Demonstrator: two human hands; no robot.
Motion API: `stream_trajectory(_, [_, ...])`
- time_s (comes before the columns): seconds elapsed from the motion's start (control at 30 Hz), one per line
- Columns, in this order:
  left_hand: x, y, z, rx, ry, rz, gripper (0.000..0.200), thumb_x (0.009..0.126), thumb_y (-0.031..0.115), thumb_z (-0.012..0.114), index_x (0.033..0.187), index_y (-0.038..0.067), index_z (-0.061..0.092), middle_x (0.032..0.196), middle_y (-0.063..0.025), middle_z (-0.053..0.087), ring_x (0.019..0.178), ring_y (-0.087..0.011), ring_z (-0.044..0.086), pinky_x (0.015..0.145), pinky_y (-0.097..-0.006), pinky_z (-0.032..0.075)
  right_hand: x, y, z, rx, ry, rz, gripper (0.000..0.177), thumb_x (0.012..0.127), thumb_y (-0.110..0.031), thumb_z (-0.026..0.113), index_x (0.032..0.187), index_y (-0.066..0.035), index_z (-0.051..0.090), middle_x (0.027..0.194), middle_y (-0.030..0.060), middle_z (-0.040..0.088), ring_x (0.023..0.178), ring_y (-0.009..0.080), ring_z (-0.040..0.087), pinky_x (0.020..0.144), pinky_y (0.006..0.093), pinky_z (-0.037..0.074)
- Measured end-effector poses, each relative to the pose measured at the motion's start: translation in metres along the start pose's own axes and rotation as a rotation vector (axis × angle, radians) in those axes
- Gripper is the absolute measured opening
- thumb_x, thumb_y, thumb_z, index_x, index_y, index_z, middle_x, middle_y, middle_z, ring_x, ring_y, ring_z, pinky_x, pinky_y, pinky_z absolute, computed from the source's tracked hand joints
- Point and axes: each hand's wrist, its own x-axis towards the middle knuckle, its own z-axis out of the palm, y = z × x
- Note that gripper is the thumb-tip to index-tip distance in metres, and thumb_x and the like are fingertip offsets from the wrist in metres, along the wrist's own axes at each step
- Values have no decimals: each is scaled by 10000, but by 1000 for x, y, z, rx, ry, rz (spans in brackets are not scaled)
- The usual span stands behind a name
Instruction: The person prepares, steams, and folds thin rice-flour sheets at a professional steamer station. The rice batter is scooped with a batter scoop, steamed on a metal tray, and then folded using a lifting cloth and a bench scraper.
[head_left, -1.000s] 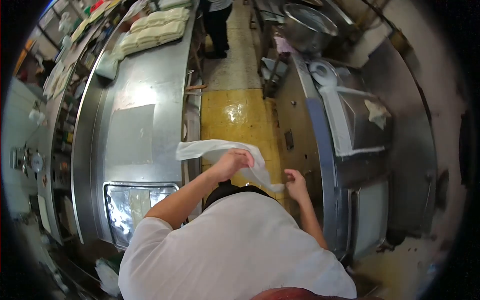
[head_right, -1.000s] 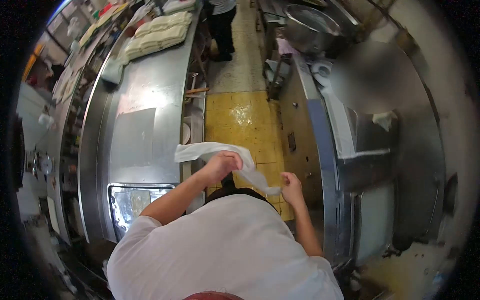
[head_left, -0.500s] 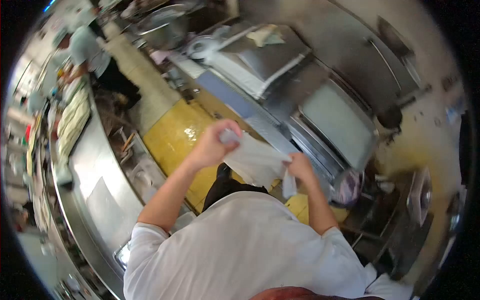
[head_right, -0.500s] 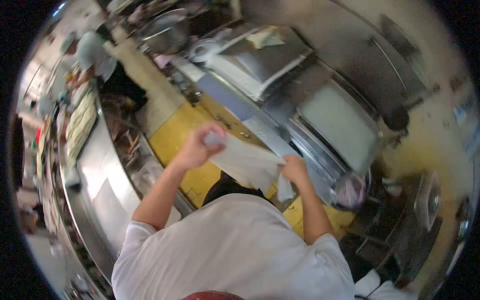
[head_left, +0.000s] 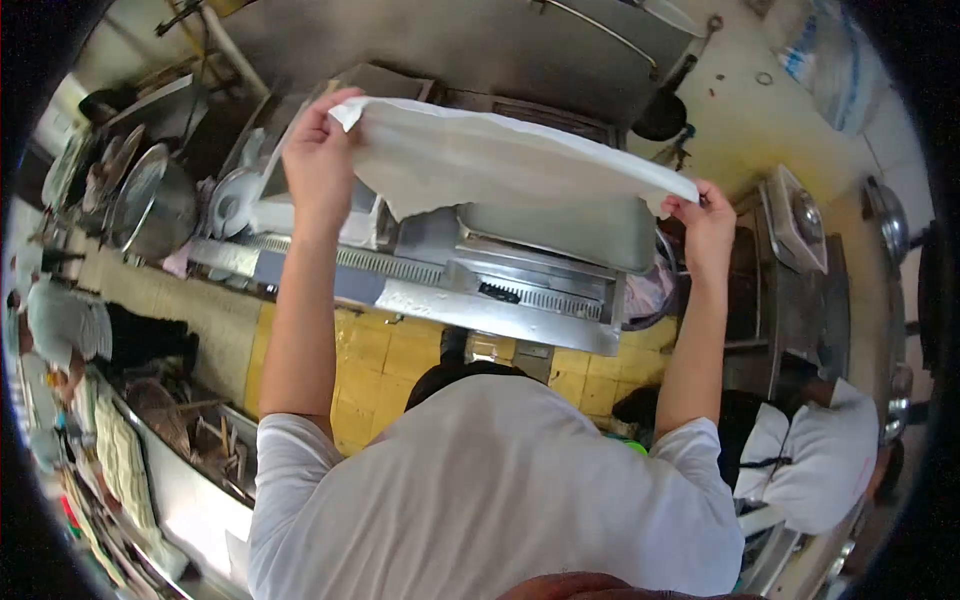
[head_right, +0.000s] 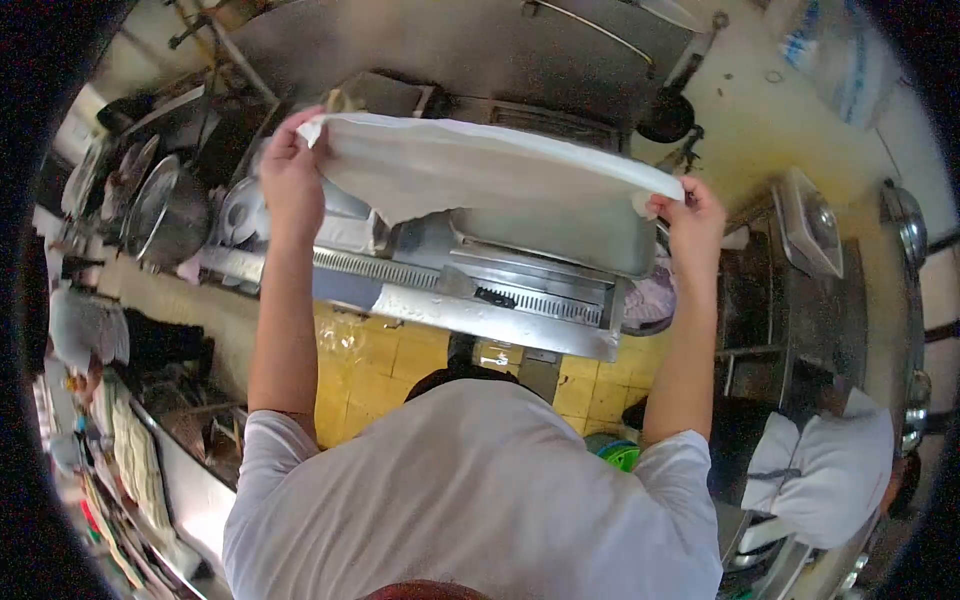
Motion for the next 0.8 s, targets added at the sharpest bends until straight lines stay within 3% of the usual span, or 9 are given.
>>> stream_trajectory(0.07, [5,-35,24,133,-99,-42,193,1003,173,632,1075,10,707,842,29,653,735,-54,547,656,-224,445,21,53,-16,-128,49,29,257,892,88,555,1127,43,648,969,136,686,861,190,687,799,314,565])
stream_trajectory(0.17, [-4,-114,54,184,-372,-181,292,996,270,648,955,-10,720,792,0,682,742,-72,573,668,-275,483,20,130,-25,-795,36,-58,403,799,-41,677,1198,8,651,1146,212,656,1107,346,617,988,422,487])
stream_trajectory(0.23, [-21,-179,73,443,-499,-136,382,954,397,666,914,25,738,766,-173,700,701,-250,681,674,-377,529,1,163,-13,-876,-9,11,465,766,-88,697,1219,3,641,1253,237,605,1248,405,526,1083,441,414])
stream_trajectory(0.33, [-47,-230,94,657,-718,-159,407,931,436,652,870,43,741,810,-221,681,775,-375,689,719,-440,541,-32,186,39,-925,-181,-16,464,787,-89,668,1237,14,622,1384,271,514,1338,409,451,1136,430,371])
stream_trajectory(0.4, [-62,-273,102,682,-941,-17,369,911,399,646,879,44,743,856,-206,702,851,-409,680,777,-489,544,-40,191,71,-931,-268,59,441,795,-69,651,1226,21,624,1462,309,431,1338,428,452,1142,438,374])
stream_trajectory(0.53, [-75,-306,107,785,-1086,-67,285,877,340,664,886,70,757,879,-211,703,851,-400,681,809,-511,538,-33,220,90,-958,-338,46,416,811,-46,613,1222,17,629,1461,322,431,1323,445,463,1135,445,388])
stream_trajectory(0.6, [-73,-306,109,874,-1140,-77,285,876,319,635,879,59,753,956,-199,712,907,-398,675,847,-502,540,-22,232,87,-1192,-554,165,398,823,-38,585,1215,11,639,1405,305,504,1288,449,494,1111,454,416])
stream_trajectory(0.7, [-73,-305,109,878,-1145,-83,303,883,320,601,898,61,758,1032,-190,708,989,-389,661,897,-490,532,-19,200,105,-1144,-425,180,382,829,-33,566,1199,2,653,1347,267,574,1280,433,511,1096,459,431])
stream_trajectory(0.8, [-75,-311,112,979,-1169,-69,328,887,331,573,910,62,759,1056,-194,701,1040,-379,648,924,-485,520,-24,227,91,-1089,-407,51,347,832,-37,569,1162,-5,673,1310,241,606,1259,421,529,1076,460,449])
